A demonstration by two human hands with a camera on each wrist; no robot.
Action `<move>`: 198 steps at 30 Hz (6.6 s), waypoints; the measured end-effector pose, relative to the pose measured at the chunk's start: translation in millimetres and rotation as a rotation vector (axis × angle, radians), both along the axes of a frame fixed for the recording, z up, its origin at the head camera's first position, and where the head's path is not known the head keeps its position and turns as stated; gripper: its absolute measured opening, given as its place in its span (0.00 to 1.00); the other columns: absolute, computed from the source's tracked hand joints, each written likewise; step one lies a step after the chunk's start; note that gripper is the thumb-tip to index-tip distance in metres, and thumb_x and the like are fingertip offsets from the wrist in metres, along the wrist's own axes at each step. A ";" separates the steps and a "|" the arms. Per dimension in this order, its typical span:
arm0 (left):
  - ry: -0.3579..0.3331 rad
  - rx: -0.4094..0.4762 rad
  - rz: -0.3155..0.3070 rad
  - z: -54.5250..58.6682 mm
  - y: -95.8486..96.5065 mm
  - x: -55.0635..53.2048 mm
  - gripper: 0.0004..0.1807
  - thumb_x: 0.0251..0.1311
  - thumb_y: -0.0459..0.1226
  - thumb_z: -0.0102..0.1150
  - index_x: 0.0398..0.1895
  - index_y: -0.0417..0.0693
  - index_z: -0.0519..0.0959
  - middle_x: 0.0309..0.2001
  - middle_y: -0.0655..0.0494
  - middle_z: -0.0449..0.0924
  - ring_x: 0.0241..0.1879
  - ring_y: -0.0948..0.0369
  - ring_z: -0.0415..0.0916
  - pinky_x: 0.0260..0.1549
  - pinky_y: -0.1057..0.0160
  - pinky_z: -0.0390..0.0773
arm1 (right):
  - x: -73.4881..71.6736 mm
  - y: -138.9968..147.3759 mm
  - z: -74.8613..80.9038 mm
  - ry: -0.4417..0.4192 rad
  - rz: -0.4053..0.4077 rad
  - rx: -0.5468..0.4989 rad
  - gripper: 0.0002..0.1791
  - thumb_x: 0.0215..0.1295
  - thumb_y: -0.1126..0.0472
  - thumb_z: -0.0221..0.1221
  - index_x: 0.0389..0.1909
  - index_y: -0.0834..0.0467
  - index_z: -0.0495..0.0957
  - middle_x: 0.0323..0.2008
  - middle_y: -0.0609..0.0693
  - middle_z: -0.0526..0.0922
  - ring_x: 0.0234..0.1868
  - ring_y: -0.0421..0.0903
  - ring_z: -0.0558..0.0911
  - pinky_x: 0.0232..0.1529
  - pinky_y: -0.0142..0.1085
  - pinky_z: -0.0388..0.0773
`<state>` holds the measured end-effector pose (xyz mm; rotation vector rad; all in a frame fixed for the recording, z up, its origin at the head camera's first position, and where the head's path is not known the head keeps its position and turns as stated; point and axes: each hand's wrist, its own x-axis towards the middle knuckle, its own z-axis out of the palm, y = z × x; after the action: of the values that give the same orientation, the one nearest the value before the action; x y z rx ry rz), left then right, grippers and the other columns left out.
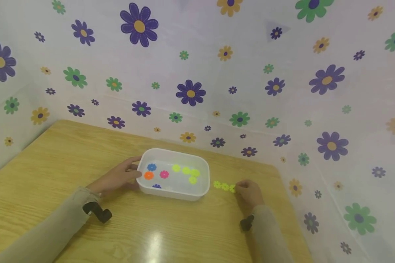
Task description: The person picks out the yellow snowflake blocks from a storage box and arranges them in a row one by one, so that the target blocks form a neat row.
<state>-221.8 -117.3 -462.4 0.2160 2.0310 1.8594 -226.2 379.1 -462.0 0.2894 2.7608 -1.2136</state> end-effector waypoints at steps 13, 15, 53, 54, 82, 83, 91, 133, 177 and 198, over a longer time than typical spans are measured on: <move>-0.009 -0.017 0.008 2.4 1.1 -2.9 0.37 0.76 0.36 0.53 0.83 0.49 0.51 0.67 0.34 0.65 0.57 0.44 0.77 0.48 0.50 0.88 | 1.5 -5.9 7.6 0.038 0.005 0.075 0.14 0.72 0.58 0.61 0.50 0.64 0.82 0.44 0.57 0.85 0.40 0.48 0.80 0.38 0.35 0.78; -0.008 -0.020 0.006 2.3 1.5 -2.7 0.37 0.76 0.36 0.53 0.83 0.48 0.51 0.67 0.33 0.64 0.57 0.44 0.77 0.48 0.50 0.88 | 1.1 -6.0 7.4 0.042 0.006 0.084 0.14 0.72 0.58 0.61 0.50 0.65 0.82 0.44 0.57 0.85 0.40 0.47 0.80 0.38 0.35 0.78; 0.017 -0.032 -0.003 1.6 -0.7 2.6 0.37 0.76 0.36 0.54 0.83 0.50 0.51 0.69 0.32 0.63 0.58 0.42 0.76 0.49 0.50 0.87 | 16.0 -66.7 49.9 0.148 0.121 -0.044 0.19 0.75 0.57 0.60 0.58 0.65 0.78 0.52 0.59 0.83 0.52 0.59 0.83 0.53 0.50 0.86; 0.015 -0.029 -0.003 1.3 -0.5 2.5 0.37 0.76 0.36 0.54 0.83 0.50 0.51 0.69 0.32 0.63 0.59 0.42 0.76 0.49 0.50 0.87 | 15.5 -73.3 52.1 0.151 0.130 -0.041 0.19 0.75 0.56 0.60 0.57 0.65 0.78 0.51 0.59 0.83 0.51 0.59 0.83 0.53 0.51 0.85; -0.003 0.002 -0.011 2.0 -3.3 1.8 0.38 0.75 0.38 0.57 0.83 0.52 0.53 0.69 0.33 0.64 0.57 0.44 0.78 0.49 0.50 0.87 | -22.5 -196.0 34.4 -0.025 0.273 0.212 0.08 0.68 0.64 0.64 0.47 0.60 0.82 0.45 0.54 0.81 0.48 0.51 0.78 0.56 0.48 0.80; -0.003 0.003 -0.010 2.0 -3.4 1.5 0.38 0.75 0.38 0.57 0.83 0.52 0.53 0.69 0.33 0.64 0.57 0.44 0.78 0.49 0.50 0.87 | -23.3 -197.0 33.9 -0.035 0.271 0.214 0.09 0.68 0.64 0.64 0.47 0.60 0.82 0.46 0.54 0.81 0.47 0.51 0.77 0.55 0.48 0.80; -0.007 0.005 -0.017 -0.1 -2.7 -1.4 0.37 0.75 0.38 0.57 0.83 0.54 0.54 0.69 0.33 0.64 0.57 0.44 0.78 0.48 0.50 0.88 | -29.1 -195.9 21.4 -0.046 0.303 0.231 0.12 0.61 0.66 0.69 0.45 0.57 0.84 0.44 0.52 0.80 0.47 0.50 0.77 0.55 0.47 0.80; 0.019 -0.018 -0.010 -2.5 -4.2 -2.6 0.37 0.75 0.38 0.56 0.83 0.52 0.54 0.68 0.33 0.67 0.57 0.44 0.78 0.51 0.49 0.87 | -23.2 -201.7 26.8 -0.072 0.404 0.033 0.04 0.70 0.64 0.64 0.42 0.59 0.80 0.35 0.51 0.83 0.32 0.44 0.83 0.36 0.33 0.84; 0.024 0.010 -0.033 -3.9 -5.4 -2.9 0.37 0.75 0.37 0.56 0.83 0.50 0.54 0.67 0.33 0.67 0.56 0.45 0.78 0.51 0.47 0.86 | -0.2 26.8 8.0 -0.004 0.042 -0.039 0.15 0.74 0.60 0.61 0.53 0.67 0.78 0.45 0.57 0.84 0.39 0.43 0.84 0.40 0.34 0.85; 0.018 -0.002 -0.036 -1.4 -4.5 -3.3 0.36 0.75 0.37 0.56 0.82 0.51 0.54 0.68 0.33 0.67 0.57 0.44 0.78 0.52 0.48 0.86 | 4.7 24.7 12.9 -0.033 0.072 0.022 0.15 0.73 0.59 0.61 0.52 0.67 0.79 0.43 0.56 0.85 0.38 0.44 0.83 0.39 0.37 0.84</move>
<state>-225.1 -121.8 -463.8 0.2676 2.0269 1.8404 -221.5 403.8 -449.1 0.2083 2.7332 -1.1520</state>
